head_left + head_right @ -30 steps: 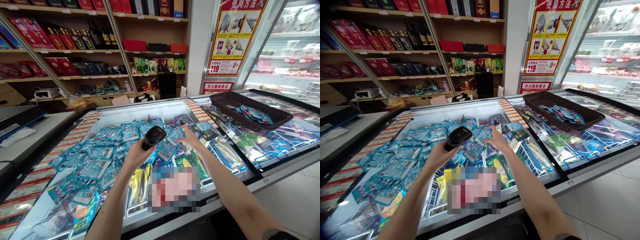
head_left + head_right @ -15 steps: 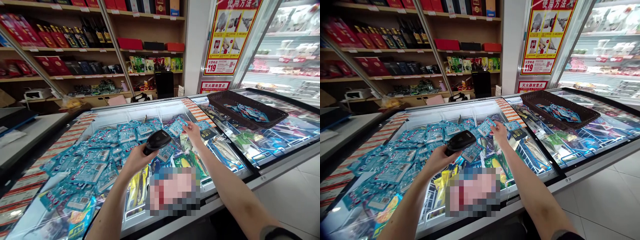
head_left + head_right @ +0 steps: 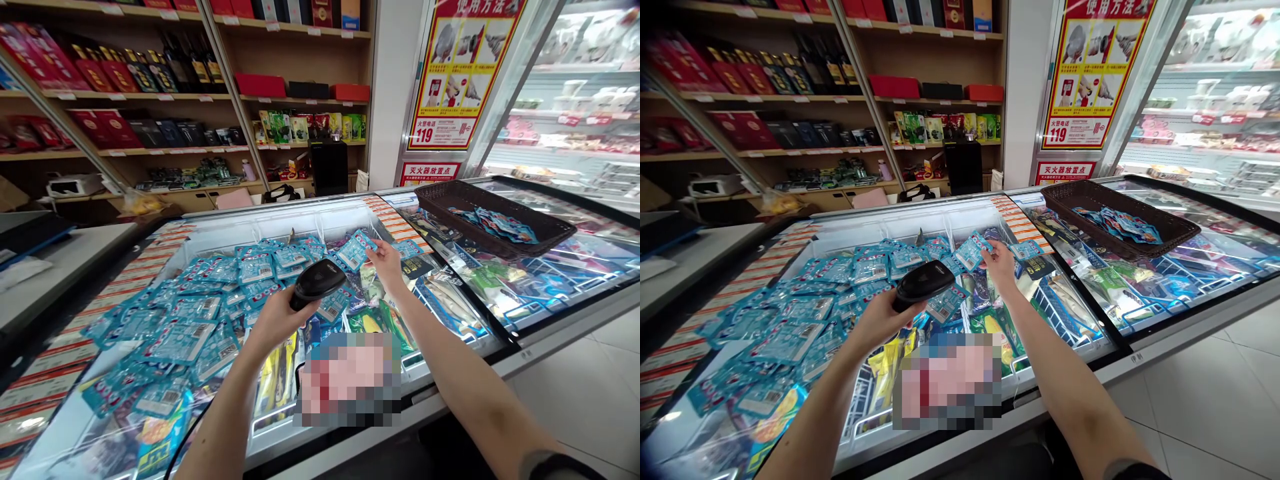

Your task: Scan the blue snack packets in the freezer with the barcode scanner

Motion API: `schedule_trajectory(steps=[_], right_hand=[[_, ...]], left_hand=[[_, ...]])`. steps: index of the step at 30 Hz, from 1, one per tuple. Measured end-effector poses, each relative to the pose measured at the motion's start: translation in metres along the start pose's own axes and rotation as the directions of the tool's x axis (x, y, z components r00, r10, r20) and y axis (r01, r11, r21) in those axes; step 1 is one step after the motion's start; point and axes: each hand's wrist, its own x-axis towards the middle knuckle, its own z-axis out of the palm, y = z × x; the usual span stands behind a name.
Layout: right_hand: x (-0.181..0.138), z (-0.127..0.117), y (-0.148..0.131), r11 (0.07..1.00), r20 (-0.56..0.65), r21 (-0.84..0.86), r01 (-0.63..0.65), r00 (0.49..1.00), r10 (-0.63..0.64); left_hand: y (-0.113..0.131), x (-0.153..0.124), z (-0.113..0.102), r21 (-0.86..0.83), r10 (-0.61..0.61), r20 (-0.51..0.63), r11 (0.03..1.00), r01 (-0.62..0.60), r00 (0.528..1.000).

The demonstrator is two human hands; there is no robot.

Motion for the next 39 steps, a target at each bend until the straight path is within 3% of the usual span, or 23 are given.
schedule_trajectory(steps=[29, 32, 35, 39], right_hand=[[-0.004, 0.002, -0.007, 0.999, 0.004, -0.01, -0.036, 0.999, 0.036], [0.002, -0.009, -0.007, 1.0, -0.051, -0.026, -0.008, 0.999, 0.006], [0.014, -0.033, -0.005, 0.988, -0.169, -0.156, 0.022, 0.984, -0.049], [0.027, -0.069, 0.001, 0.916, -0.356, -0.392, -0.085, 0.932, -0.066]], left_hand=[[0.002, 0.001, 0.0, 0.022, 0.025, 0.006, 0.999, -0.025, 1.0], [0.001, 0.0, 0.0, 0.021, 0.03, -0.011, 0.999, -0.03, 0.999], [-0.002, -0.001, 0.0, 0.017, 0.035, -0.041, 0.999, -0.034, 0.999], [-0.007, -0.001, -0.003, 0.01, 0.008, -0.077, 1.0, -0.008, 0.997]])
